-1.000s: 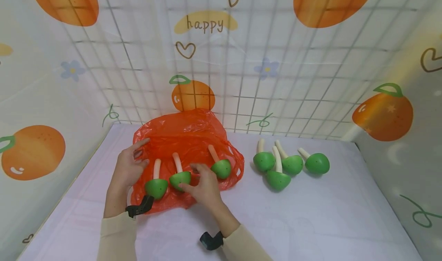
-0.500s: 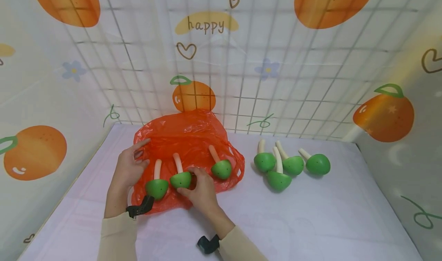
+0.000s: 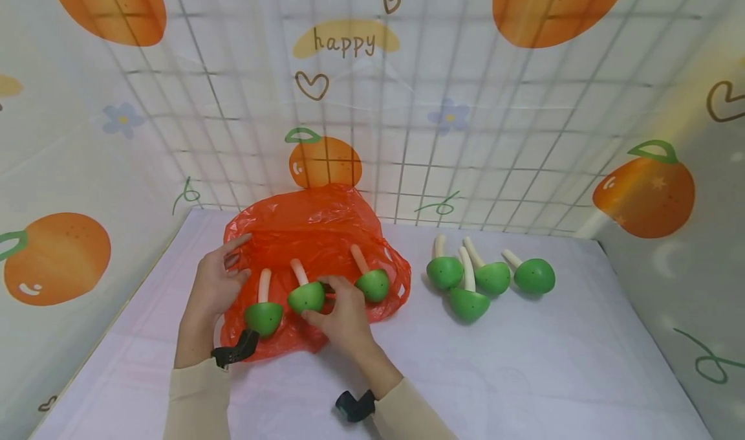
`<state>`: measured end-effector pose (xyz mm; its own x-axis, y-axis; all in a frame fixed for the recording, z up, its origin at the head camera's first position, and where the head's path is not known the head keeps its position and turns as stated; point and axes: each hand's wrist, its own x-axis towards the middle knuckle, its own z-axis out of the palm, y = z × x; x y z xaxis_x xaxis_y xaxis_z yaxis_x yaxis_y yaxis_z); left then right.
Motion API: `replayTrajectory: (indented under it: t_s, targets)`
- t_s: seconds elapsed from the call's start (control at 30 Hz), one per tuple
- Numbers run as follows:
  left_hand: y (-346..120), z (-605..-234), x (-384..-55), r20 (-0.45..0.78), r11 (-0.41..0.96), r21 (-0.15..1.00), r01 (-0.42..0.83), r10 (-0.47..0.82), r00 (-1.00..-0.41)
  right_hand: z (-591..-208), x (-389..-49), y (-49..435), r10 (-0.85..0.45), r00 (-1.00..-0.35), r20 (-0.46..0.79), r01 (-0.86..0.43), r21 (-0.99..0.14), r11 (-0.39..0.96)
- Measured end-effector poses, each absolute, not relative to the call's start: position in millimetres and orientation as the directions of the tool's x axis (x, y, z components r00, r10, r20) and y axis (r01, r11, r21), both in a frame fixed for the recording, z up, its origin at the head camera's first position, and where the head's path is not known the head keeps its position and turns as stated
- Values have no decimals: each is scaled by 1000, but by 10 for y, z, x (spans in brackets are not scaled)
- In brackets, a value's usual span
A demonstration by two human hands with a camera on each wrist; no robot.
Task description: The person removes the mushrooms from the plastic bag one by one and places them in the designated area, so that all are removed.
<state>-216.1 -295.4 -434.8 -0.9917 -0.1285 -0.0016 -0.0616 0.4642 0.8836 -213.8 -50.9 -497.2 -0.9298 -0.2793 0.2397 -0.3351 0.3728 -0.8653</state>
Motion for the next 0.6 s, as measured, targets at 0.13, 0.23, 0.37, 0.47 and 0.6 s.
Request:
replayTrajectory:
  t_s: [0.13,0.23,0.37,0.47,0.6]
  targets:
    - [-2953,-4348,-2161,-4,465,883,-66,-132,-991,-4822,-2123,-457,-287,-922,260,-354,-868,348]
    - [-2956,-4351,-2164,-4,459,886,-65,-133,-991,-4695,-2100,-414,-297,-917,268,-363,-869,336]
    - [-2961,-4360,-2171,4,456,888,-57,-133,-991,-4508,-2062,-342,-308,-911,275,-374,-865,335]
    - [-2963,-4362,-2173,7,460,886,-56,-134,-991,-4368,-2033,-278,-315,-906,282,-385,-859,339]
    - [-2959,-4358,-2174,4,463,885,-58,-133,-991,-4194,-1981,-189,-324,-897,300,-405,-851,333]
